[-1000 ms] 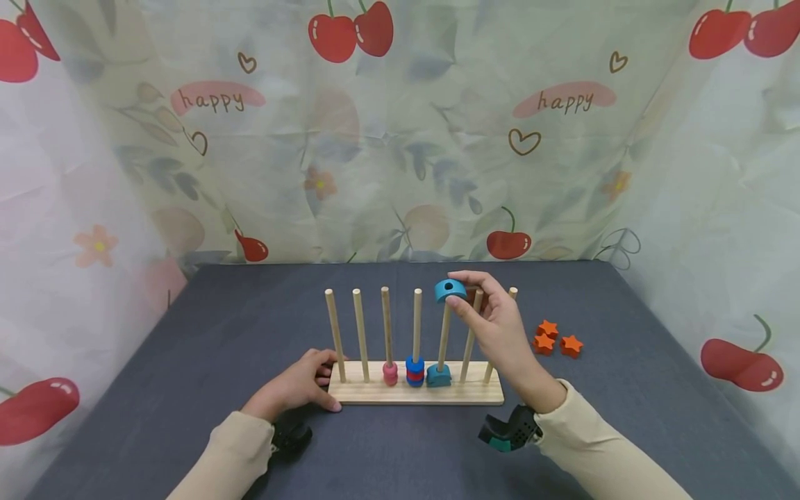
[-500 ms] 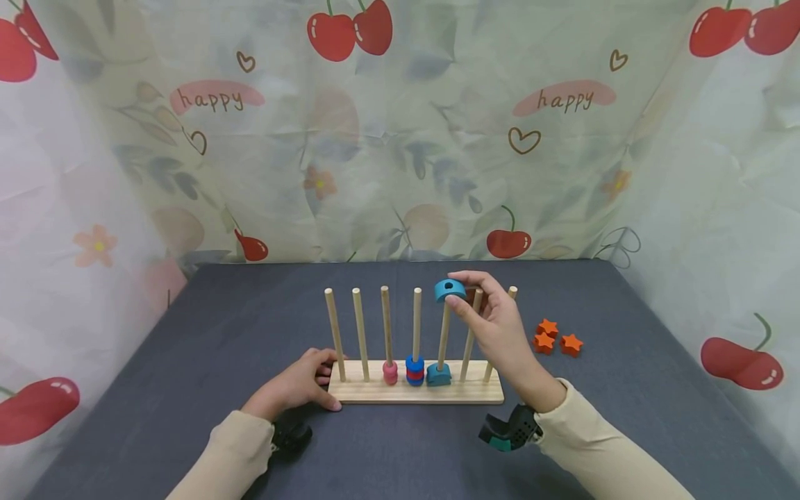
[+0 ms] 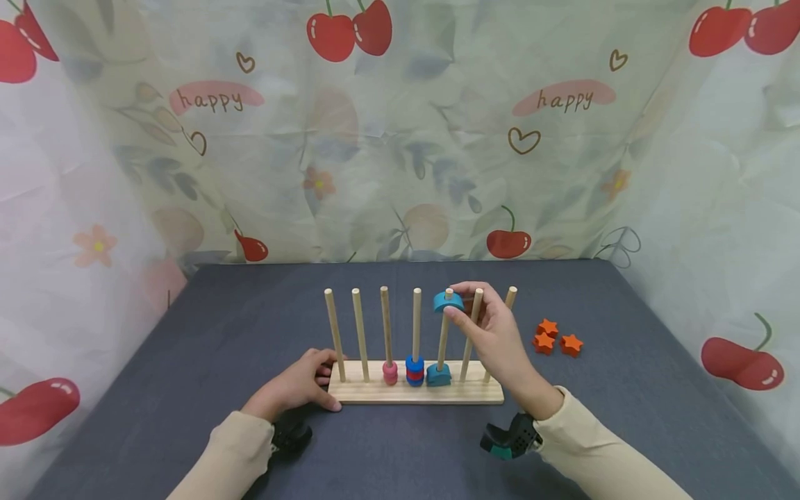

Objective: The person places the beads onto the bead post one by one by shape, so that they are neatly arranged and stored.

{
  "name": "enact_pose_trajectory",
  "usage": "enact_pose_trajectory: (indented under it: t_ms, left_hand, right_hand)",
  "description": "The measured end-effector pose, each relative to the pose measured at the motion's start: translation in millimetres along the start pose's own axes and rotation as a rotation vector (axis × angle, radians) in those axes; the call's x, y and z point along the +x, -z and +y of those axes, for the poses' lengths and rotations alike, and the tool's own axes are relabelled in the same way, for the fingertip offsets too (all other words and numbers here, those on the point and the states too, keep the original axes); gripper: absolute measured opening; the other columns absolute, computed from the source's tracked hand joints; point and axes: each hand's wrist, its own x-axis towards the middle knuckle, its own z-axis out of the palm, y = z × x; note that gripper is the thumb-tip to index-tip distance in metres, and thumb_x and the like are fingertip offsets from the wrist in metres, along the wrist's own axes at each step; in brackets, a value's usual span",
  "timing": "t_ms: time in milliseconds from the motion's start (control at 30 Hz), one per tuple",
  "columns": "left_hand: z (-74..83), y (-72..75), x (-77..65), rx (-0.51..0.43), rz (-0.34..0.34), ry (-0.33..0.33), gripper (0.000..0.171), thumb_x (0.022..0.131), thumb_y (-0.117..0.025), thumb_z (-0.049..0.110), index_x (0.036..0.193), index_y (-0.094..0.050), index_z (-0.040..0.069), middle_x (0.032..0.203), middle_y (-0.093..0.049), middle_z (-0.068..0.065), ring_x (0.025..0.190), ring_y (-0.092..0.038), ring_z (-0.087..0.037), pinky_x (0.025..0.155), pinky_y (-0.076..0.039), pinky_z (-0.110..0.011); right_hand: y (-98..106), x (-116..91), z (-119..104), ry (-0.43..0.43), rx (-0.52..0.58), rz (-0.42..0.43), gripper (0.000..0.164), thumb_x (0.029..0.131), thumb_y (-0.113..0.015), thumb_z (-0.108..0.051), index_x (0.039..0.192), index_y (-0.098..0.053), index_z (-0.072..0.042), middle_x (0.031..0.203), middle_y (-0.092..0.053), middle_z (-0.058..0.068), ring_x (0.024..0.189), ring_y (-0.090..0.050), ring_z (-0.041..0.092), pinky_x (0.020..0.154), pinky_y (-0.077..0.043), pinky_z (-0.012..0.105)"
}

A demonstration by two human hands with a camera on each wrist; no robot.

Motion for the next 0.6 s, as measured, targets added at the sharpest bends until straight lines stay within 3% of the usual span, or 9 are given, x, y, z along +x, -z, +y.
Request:
enact_pose_trajectory:
  t_ms: [300, 600]
  left_hand:
    - [-0.8, 0.4, -0.8, -0.014, -0.004, -0.013, 0.072, 0.059, -0.091, 0.003, 0.123, -0.058, 0.008, 0.117, -0.044, -0.013, 0.110, -0.050, -0.027, 0.096, -0.049, -0.042]
    - [-0.8, 0.5, -0.9, -0.012, -0.007, -0.013, 0.072, 0.060, -0.091, 0.004, 0.123, -0.057, 0.007, 0.118, -0.044, -0.013, 0.111, -0.050, -0.027, 0.096, -0.049, -0.042]
  right_hand:
    - [-5.0, -9.2, 18.9, -0.105, -0.040, 0.010, 0.033, 0.093, -0.064, -0.013, 0.122, -0.052, -0.004, 0.107, -0.057, 0.015, 0.096, -0.057, 0.021, 0.084, -0.051, 0.017]
    - [-10.4, -21.9, 40.9, -0.148, -0.078, 0.010, 0.032, 0.092, -0.066, -0.013, 0.120, -0.053, -0.007, 0.106, -0.059, 0.012, 0.097, -0.058, 0.023, 0.083, -0.051, 0.021]
